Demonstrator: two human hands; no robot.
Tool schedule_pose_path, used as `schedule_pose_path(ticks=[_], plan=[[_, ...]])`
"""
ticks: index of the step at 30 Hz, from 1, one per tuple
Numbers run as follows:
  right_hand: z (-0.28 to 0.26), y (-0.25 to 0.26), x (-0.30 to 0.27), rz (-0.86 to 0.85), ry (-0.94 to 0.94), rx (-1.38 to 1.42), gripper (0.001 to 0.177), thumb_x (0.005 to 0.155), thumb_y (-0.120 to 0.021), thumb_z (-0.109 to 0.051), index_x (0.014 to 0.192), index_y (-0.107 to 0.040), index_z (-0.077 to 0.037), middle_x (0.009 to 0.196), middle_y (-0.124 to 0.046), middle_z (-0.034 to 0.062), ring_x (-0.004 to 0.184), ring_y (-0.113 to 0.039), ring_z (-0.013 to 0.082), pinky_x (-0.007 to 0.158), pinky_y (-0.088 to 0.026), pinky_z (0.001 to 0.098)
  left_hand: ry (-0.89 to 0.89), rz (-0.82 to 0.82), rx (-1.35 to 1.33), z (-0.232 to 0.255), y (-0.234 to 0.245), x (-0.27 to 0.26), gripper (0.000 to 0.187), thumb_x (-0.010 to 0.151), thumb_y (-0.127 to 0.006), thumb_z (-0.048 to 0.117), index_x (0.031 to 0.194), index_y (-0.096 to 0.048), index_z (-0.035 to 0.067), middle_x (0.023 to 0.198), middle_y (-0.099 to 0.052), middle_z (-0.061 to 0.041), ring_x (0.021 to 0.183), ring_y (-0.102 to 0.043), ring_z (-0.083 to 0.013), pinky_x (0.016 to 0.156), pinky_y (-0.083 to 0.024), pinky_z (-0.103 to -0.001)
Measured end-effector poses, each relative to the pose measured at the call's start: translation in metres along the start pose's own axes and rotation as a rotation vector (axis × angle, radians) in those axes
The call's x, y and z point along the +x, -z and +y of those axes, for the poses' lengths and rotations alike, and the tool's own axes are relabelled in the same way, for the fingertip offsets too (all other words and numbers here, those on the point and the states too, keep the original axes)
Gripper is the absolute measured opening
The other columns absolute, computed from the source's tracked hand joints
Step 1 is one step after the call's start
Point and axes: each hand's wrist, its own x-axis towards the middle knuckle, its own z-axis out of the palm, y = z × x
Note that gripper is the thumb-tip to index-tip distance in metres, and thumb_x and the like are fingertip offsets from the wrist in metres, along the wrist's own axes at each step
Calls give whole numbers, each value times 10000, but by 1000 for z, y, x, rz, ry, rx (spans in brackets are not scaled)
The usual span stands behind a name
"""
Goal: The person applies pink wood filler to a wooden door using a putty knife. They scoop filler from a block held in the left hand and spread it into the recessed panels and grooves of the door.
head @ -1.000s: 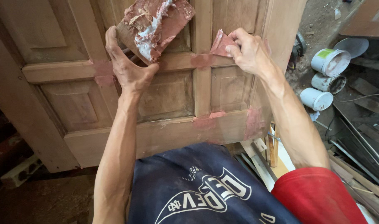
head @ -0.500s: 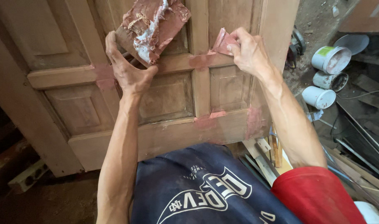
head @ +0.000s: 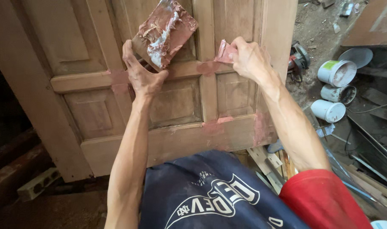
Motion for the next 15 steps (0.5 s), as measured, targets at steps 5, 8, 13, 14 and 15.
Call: schedule_pose_path(ticks=[5, 8, 13, 14, 15], plan=[[3, 10, 4, -16, -20, -99, 194, 986, -603, -123, 1134, -617, 1, 901, -713, 286, 839, -740, 426, 667, -571, 520, -3, 2, 5, -1, -1, 0, 1249, 641, -979, 152, 1593, -177, 41, 1627, -294, -202, 1537, -317, -393, 1288, -346, -439], [2, 8, 7, -52, -53, 34, 174, 990, -571, -106, 1135, -622, -26, 908, -719, 271, 835, -751, 403, 653, -579, 507, 3, -1, 14, -3, -1, 0, 1249, 635, -978, 155, 1590, -183, 38, 1623, -295, -209, 1532, -317, -397, 1282, -347, -441], [-10, -1, 8, 2, -40, -86, 175, 979, -642, -148, 1126, -644, -52, 883, -718, 279, 814, -700, 476, 665, -534, 561, -41, 2, 13, -5, -1, 1, 1254, 634, -987, 162, 1585, -181, 27, 1616, -303, -217, 1534, -317, -402, 1292, -334, -449], [-11, -2, 7, 11, -20, -102, 182, 963, -647, -137, 1118, -641, -43, 881, -719, 279, 812, -702, 471, 659, -537, 556, -38, 2, 18, -6, -1, 1, 1247, 637, -982, 159, 1586, -183, 26, 1616, -306, -217, 1534, -321, -402, 1291, -337, -448], [-10, -2, 7, 20, 1, -118, 188, 947, -653, -126, 1110, -638, -34, 879, -721, 279, 810, -705, 466, 653, -541, 551, -35, 2, 23, -6, -2, 0, 1241, 640, -978, 157, 1586, -186, 25, 1616, -309, -218, 1534, -325, -402, 1289, -340, -446]])
